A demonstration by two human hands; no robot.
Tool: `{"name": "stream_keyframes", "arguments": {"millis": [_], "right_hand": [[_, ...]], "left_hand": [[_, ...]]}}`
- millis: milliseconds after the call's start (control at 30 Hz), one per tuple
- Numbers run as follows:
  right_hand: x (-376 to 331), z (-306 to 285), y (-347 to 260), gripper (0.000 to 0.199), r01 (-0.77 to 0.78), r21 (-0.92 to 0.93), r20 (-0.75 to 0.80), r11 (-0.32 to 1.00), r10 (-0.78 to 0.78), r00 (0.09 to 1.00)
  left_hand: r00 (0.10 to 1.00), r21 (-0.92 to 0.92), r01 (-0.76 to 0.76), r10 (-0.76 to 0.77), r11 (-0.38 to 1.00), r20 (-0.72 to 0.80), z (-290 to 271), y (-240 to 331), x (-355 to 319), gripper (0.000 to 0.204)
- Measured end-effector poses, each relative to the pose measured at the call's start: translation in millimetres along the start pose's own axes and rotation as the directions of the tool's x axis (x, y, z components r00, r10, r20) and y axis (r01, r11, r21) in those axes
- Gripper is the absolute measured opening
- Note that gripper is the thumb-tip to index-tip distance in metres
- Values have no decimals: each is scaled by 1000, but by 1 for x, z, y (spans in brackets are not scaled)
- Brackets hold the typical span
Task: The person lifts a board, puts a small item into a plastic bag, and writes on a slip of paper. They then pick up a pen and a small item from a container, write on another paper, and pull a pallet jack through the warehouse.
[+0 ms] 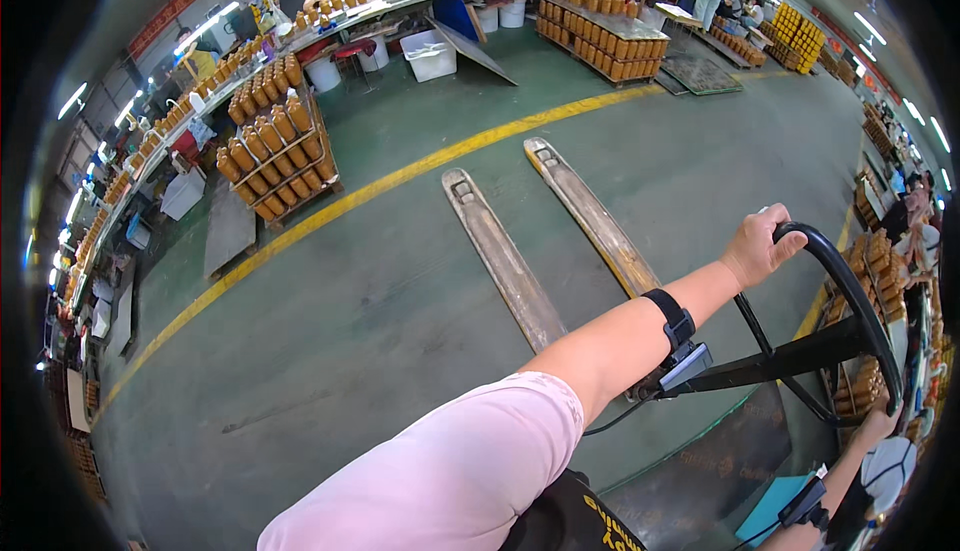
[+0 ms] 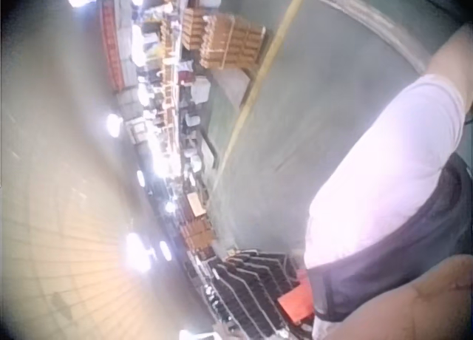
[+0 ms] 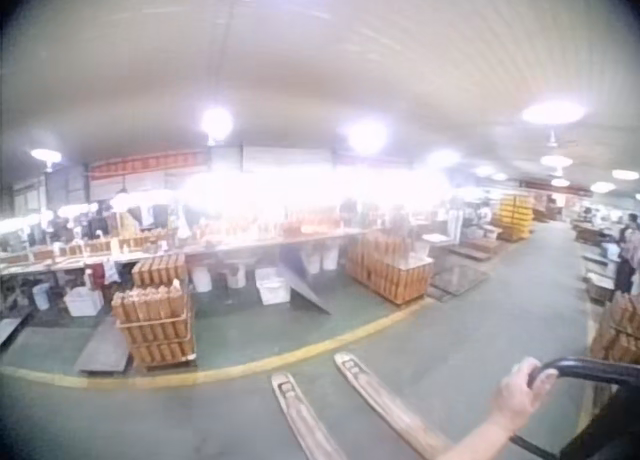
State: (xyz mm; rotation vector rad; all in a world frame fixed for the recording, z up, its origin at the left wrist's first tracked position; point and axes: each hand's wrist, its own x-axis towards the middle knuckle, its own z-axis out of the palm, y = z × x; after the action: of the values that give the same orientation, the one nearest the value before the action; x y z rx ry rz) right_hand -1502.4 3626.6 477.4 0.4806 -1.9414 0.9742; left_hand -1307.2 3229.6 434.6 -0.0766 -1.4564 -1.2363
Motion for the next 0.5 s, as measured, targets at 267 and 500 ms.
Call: {"name": "stream_keyframes", "arguments": {"millis": [267,500], "right_hand": [[76,77,65,38,82,-32,95,996,-79,992],[164,217,41,39,72,-71,160,995,-60,985]], "left_hand": [[996,43,14,-11,999,-84,19,-17,30,67],[979,142,-46,73,989,-190,47,-102,118,66]]}}
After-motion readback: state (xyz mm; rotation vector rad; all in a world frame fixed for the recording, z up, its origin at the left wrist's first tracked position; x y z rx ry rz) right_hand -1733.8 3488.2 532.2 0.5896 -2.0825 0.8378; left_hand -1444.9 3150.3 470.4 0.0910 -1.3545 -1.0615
